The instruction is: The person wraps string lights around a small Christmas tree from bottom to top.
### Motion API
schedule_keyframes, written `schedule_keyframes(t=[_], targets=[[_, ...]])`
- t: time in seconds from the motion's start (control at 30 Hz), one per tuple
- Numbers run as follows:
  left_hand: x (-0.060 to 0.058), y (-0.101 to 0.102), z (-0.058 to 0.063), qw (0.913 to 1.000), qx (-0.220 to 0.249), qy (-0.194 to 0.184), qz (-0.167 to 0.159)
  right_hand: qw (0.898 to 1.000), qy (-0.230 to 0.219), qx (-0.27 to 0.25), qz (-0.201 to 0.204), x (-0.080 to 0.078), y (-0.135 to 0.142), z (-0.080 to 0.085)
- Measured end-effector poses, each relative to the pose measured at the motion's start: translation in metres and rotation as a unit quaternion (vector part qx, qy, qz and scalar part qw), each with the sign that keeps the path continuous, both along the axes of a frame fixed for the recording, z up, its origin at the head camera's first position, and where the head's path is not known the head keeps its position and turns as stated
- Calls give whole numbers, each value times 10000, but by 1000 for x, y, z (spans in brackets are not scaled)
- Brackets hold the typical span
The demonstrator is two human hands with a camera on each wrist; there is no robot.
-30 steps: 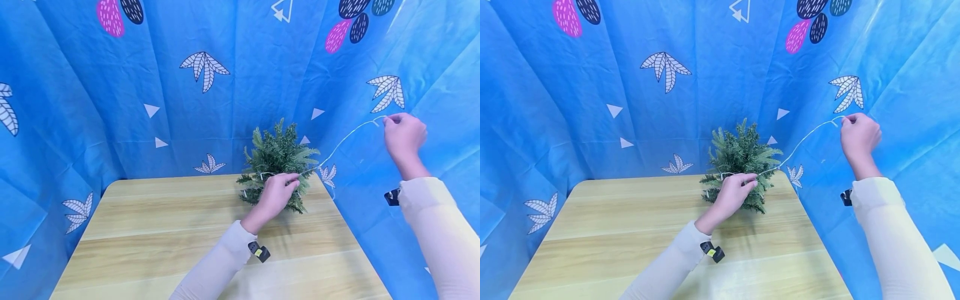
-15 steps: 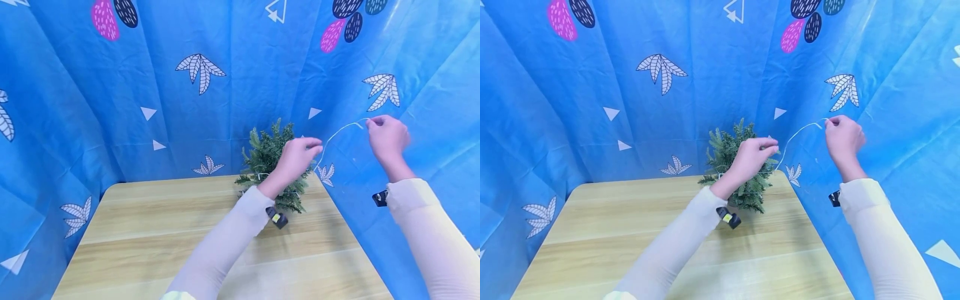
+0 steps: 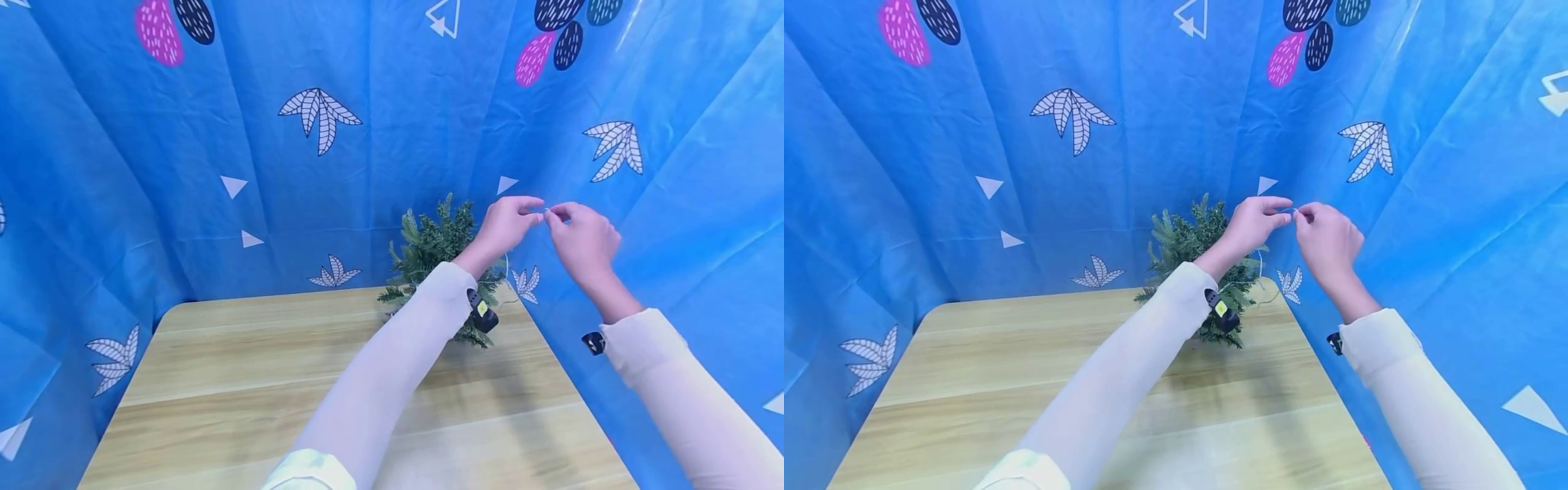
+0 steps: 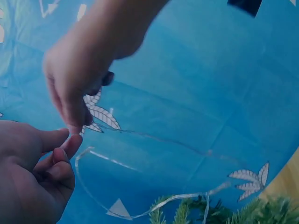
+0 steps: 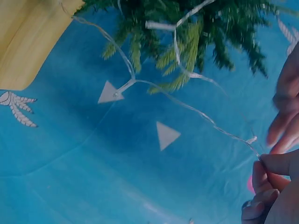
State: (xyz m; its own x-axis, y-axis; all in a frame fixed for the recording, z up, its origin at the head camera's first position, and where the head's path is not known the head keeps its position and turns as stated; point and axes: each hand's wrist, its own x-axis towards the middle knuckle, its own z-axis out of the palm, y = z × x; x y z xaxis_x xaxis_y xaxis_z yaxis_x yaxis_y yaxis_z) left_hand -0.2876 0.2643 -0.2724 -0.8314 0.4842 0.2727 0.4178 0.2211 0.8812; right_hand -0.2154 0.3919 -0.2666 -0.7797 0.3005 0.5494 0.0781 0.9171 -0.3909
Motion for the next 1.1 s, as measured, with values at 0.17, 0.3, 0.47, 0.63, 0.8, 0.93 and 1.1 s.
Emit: schedule_keyframes(t=[0.17, 0.3, 0.47, 0.63, 0.8, 0.93, 1.1], targets=[[-5, 4, -1, 9998, -204, 75, 6, 9994, 217, 243, 122, 3, -9, -5], [-9, 7, 1, 9992, -339, 205, 13, 9993, 236, 250, 120, 7, -11, -7], [-19, 14, 6, 9987, -335, 242, -290, 9997, 32, -244, 77, 14, -14, -10], [-30, 14, 10, 9987, -250, 128, -416, 9968, -227, -761, 110, 21, -13, -15], [-45, 7, 13, 9980, -544, 279, -142, 9942, -527, -921, 179, 28, -16, -21], [-55, 2, 14, 9980, -606, 158, -74, 9931, -699, -918, 205, 32, -19, -26], [-63, -5, 16, 9986, -507, -116, -72, 9929, -743, -910, 195, 38, -23, -33]])
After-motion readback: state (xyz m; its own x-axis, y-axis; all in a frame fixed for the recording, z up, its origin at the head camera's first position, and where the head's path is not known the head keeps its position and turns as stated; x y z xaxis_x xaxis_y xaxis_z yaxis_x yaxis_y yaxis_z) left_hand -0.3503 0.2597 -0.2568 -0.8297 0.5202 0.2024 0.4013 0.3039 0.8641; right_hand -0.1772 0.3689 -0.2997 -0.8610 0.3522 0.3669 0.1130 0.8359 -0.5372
